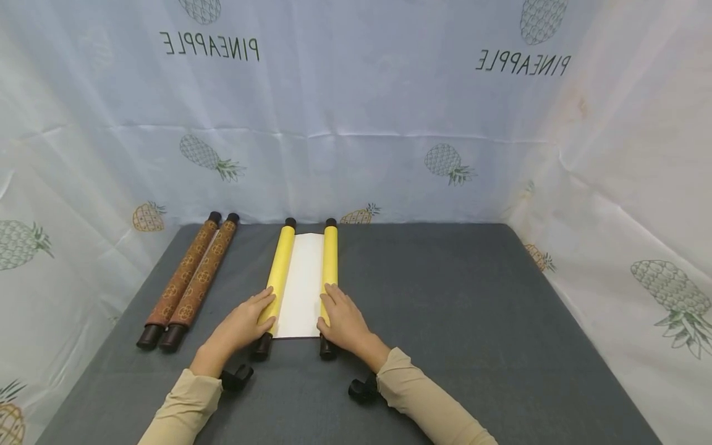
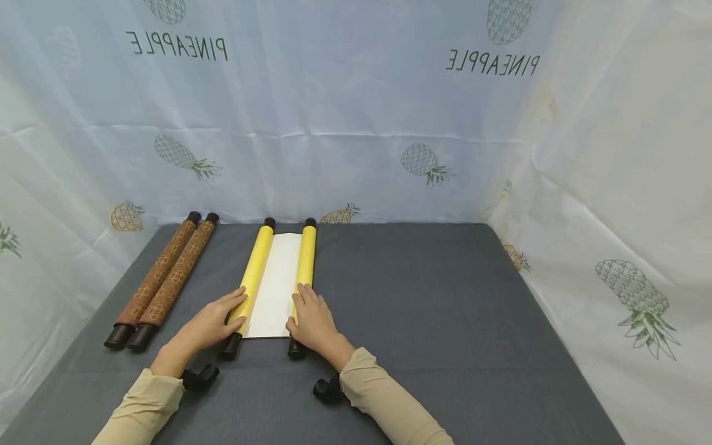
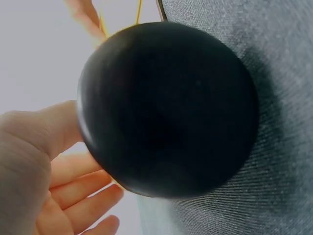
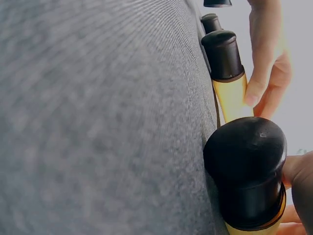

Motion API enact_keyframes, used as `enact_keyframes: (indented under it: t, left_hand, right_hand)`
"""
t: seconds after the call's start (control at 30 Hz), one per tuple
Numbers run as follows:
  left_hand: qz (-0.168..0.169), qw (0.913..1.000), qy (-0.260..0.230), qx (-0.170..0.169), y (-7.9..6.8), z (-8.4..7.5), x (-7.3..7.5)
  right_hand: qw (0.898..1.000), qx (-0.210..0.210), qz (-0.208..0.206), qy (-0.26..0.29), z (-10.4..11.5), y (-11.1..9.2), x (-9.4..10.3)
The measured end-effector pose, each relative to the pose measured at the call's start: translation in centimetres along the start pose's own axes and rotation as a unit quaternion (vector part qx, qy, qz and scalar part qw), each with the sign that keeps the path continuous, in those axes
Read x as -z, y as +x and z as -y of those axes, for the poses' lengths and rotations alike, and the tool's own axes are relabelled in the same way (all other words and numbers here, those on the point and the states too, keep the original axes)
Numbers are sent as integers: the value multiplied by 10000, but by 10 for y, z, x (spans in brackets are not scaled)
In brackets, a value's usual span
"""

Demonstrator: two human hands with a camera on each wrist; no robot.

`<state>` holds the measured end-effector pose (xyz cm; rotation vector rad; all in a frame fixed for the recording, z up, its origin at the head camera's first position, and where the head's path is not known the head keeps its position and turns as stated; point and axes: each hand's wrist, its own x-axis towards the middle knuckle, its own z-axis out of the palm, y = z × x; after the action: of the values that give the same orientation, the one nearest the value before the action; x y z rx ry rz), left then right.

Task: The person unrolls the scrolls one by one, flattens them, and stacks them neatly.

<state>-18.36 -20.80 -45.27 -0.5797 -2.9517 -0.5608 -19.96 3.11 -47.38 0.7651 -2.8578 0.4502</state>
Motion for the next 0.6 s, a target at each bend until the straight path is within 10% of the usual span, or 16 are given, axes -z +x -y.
enact_keyframes:
  t: [0.6]
  left_hand:
    - [-158, 9998, -128, 22, 1, 1, -1]
  right_hand:
    - [9980, -389, 228, 434, -5, 2, 4]
